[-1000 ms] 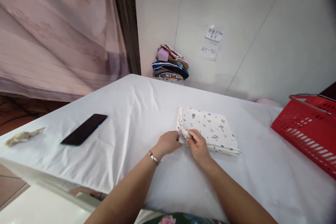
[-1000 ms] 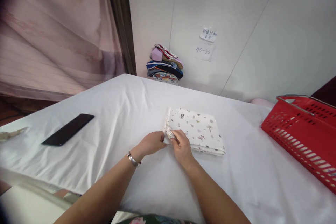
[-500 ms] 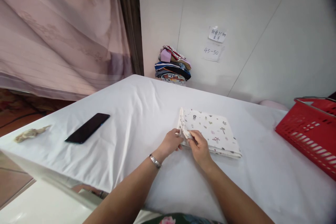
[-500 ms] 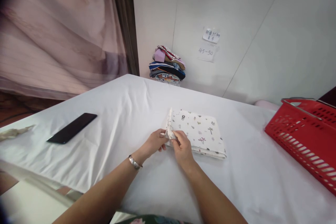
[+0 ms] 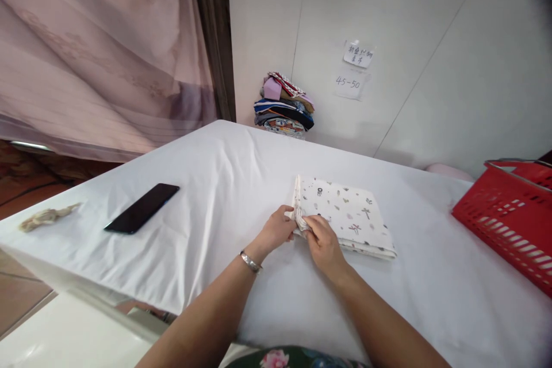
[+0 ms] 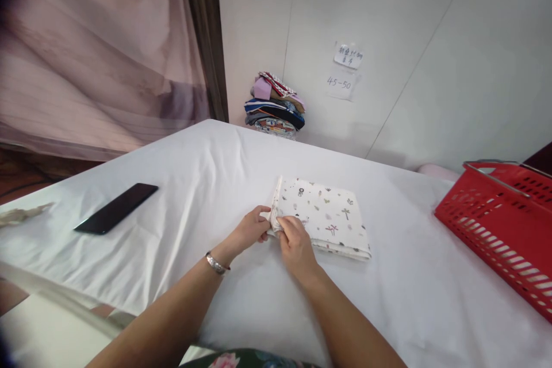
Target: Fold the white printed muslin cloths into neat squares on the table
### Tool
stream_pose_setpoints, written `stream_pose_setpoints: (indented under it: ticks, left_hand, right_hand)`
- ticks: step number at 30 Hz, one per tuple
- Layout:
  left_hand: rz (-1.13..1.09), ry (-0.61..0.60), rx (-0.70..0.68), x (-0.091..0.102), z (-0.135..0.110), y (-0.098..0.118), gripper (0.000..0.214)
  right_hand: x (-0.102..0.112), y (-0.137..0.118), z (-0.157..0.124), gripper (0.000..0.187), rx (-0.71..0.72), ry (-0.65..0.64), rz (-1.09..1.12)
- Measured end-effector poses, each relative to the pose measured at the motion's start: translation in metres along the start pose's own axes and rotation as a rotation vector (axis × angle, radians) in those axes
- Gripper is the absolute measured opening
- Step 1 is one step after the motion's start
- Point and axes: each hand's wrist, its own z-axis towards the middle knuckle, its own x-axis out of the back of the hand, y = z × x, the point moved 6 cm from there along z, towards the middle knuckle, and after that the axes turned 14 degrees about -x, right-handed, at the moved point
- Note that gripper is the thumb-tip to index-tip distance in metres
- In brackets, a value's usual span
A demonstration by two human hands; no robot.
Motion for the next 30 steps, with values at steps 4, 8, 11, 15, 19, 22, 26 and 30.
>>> stream_pose_setpoints:
  ticks: [4, 8, 11, 15, 19, 22, 26, 30]
  left_hand:
    - [-0.019, -0.020, -0.018, 0.000, 0.001, -0.003, 0.047]
    - [-0.027, -0.034, -0.084, 0.000, 0.001, 0.002, 0.055]
    - [-0.032, -0.047, -0.132, 0.000, -0.002, 0.011, 0.057]
    - [-0.086, -0.072, -0.129, -0.001, -0.003, 0.017, 0.060]
    - [0.083, 0.045, -0.085, 0.016, 0.003, 0.006, 0.051]
    - [0.345, 0.149, -0.056, 0.032, 0.006, -0.002, 0.030]
    - [0.542, 0.034, -0.016, 0.023, 0.002, -0.004, 0.026]
    - [0.705, 0.016, -0.051, 0.010, -0.004, 0.004, 0.029]
  right_hand:
    - [-0.003, -0.004, -0.001, 0.039, 0.040, -0.042, -0.057]
    - [-0.005, -0.007, 0.000, 0.043, 0.043, -0.064, -0.123]
    - [-0.005, -0.007, 0.001, 0.044, 0.038, -0.054, -0.153]
    - [-0.005, -0.002, 0.001, 0.042, 0.038, -0.033, -0.124]
    - [-0.003, 0.003, 0.001, 0.037, -0.004, -0.030, -0.052]
    - [0.002, 0.006, 0.003, 0.033, -0.118, -0.010, 0.057]
    - [0.010, 0.009, 0.003, 0.030, -0.228, 0.062, 0.208]
    - [0.008, 0.010, 0.003, 0.030, -0.248, 0.065, 0.249]
